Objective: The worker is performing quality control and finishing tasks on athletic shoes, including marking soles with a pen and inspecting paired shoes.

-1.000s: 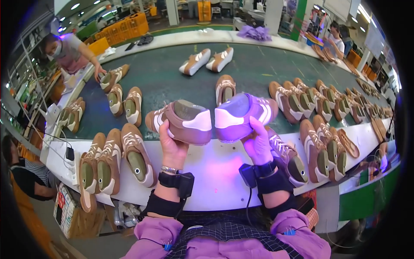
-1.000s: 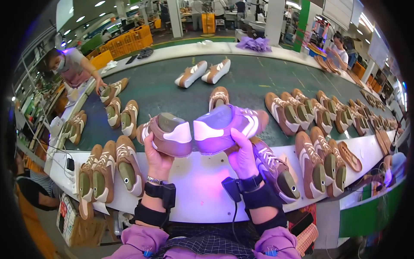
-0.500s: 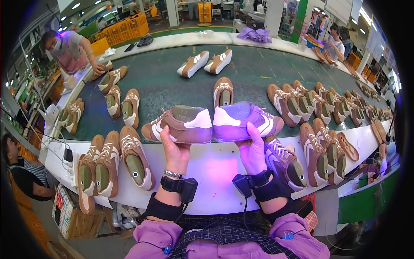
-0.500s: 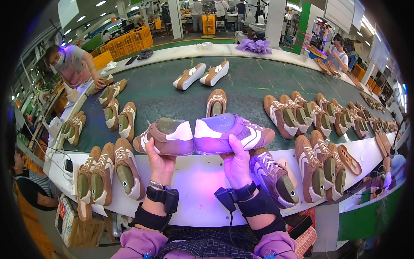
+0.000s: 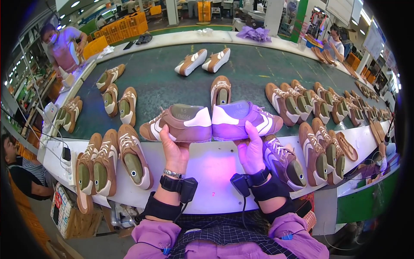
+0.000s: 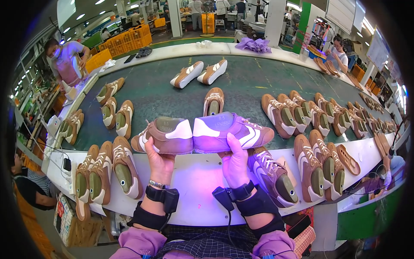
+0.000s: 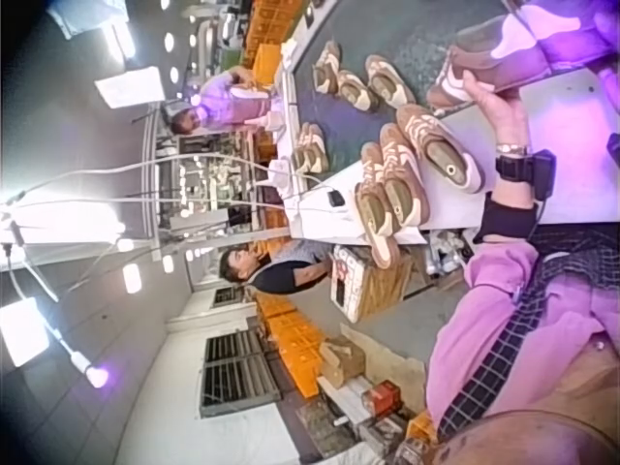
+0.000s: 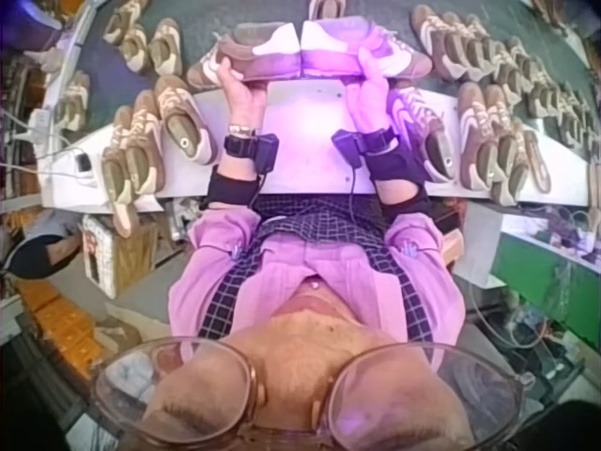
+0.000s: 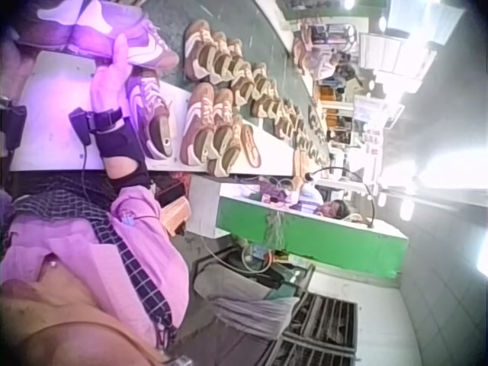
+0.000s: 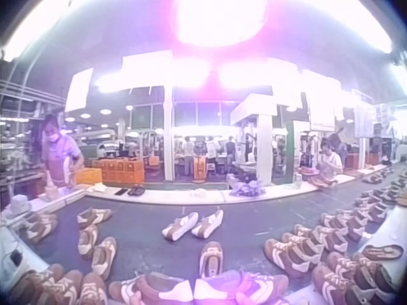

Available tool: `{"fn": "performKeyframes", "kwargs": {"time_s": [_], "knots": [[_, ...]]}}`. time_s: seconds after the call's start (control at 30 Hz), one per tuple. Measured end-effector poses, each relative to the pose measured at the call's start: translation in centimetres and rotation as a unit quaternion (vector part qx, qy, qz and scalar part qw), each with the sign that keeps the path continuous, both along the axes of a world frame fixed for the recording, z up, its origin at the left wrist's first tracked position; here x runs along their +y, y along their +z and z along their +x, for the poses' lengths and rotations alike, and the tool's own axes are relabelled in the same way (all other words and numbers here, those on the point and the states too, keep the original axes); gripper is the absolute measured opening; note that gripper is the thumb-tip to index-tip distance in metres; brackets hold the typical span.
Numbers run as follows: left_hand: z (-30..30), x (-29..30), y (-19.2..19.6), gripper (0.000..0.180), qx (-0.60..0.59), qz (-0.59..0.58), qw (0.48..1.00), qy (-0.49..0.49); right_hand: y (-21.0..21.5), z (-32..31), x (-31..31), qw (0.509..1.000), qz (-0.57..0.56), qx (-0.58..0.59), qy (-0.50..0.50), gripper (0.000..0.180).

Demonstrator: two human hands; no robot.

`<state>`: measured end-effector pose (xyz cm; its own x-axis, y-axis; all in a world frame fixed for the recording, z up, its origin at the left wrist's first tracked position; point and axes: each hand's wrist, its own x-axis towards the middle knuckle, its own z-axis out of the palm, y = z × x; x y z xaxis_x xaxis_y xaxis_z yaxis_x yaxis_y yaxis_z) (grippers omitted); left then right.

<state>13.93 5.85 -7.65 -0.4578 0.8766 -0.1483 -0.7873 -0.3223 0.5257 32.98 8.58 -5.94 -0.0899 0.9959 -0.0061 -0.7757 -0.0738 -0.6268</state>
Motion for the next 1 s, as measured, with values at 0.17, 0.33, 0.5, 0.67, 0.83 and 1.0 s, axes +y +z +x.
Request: {"fn": "performKeyframes", "kwargs": {"time_s": [0.17,0.33,0.5,0.67,0.83,1.0], "knots": [[0.2,-0.2,-0.1,0.051,0.006,0.000,1.000,0.012,-0.2,-0.1,-0.2,1.000,0.018,-0.006,0.002,0.043],[0.4,-0.3,0.2,0.049,0.014,-0.009,0.999,0.039,-0.8,0.0,0.0,1.000,0.016,0.001,0.002,0.044],[0.5,0.0,-0.3,0.050,0.013,-0.003,0.999,0.033,-0.5,0.1,-0.1,0.999,0.035,-0.008,-0.008,0.042],[0.5,-0.2,-0.2,0.052,0.021,0.009,0.999,0.030,-0.1,0.0,-0.4,0.998,0.049,-0.035,-0.019,0.040],[0.7,-0.4,0.0,0.051,0.025,-0.007,0.999,0.028,0.1,0.2,-0.6,0.999,0.040,-0.031,-0.021,0.043],[0.4,-0.4,0.1,0.049,0.033,0.002,0.999,0.030,0.1,0.6,-0.5,0.997,0.062,-0.051,-0.020,0.043]]}}
